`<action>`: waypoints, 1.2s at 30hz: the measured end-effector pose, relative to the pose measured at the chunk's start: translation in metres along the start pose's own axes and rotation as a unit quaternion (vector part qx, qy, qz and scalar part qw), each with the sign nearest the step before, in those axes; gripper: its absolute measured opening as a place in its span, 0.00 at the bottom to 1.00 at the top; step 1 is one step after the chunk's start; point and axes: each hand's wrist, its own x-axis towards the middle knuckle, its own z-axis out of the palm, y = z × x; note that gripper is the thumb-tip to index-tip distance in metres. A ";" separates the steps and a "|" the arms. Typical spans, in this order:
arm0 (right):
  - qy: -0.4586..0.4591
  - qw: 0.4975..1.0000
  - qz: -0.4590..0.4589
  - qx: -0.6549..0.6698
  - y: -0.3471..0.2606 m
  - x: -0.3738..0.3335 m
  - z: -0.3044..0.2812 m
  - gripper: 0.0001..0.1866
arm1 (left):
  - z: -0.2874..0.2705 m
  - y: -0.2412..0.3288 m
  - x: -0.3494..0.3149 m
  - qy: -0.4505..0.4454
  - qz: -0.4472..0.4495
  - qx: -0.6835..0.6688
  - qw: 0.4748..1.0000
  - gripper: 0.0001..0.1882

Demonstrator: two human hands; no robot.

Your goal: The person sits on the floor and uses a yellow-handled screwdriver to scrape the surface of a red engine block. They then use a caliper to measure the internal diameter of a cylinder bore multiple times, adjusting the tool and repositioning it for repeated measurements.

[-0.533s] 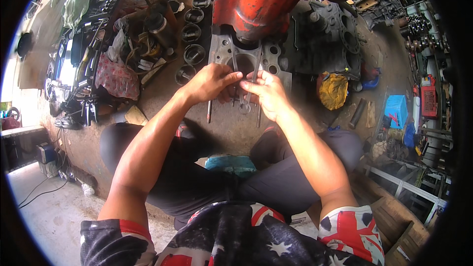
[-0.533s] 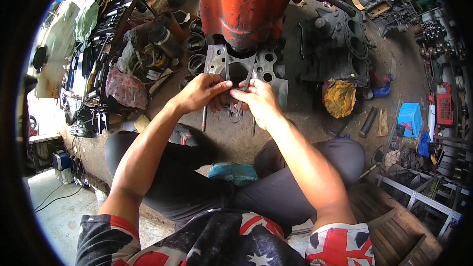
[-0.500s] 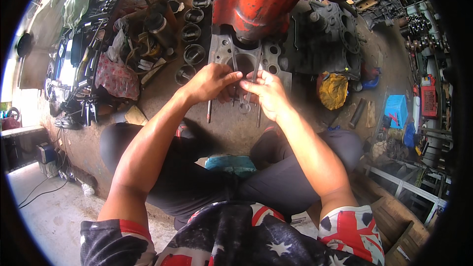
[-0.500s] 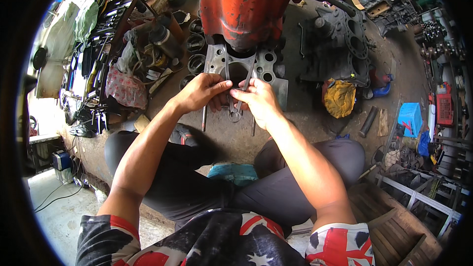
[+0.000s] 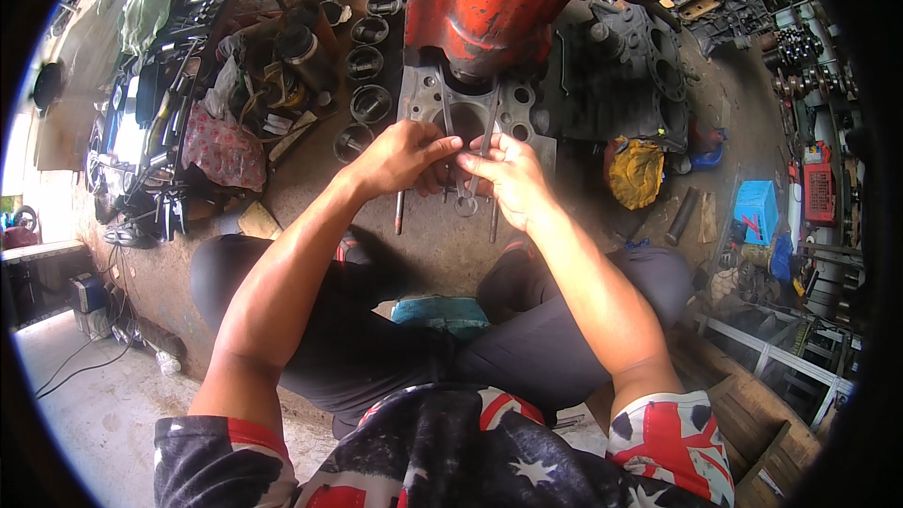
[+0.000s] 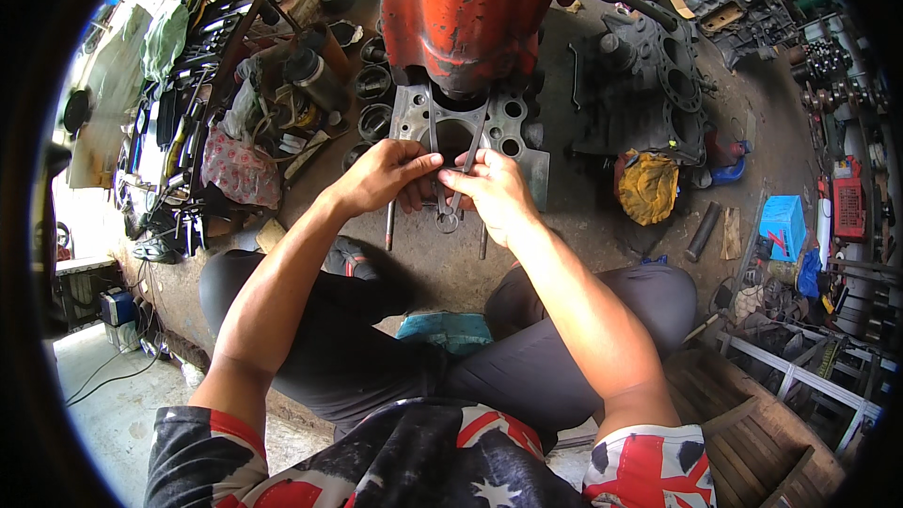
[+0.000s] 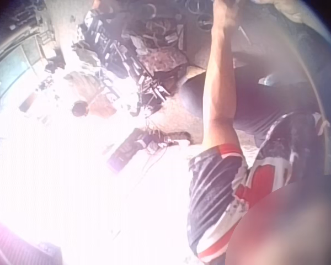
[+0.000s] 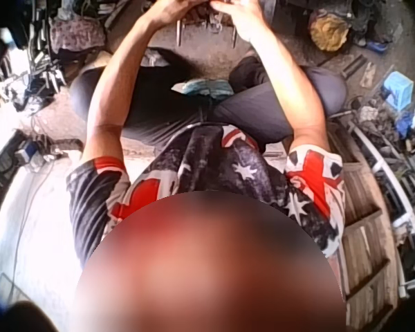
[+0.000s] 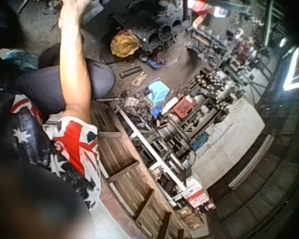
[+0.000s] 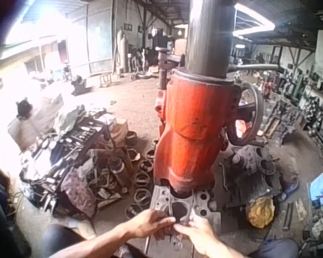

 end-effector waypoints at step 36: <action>-0.010 0.999 0.019 -0.039 -0.002 0.001 -0.005 0.18 | 0.001 -0.001 0.001 0.001 -0.005 -0.002 1.000 0.22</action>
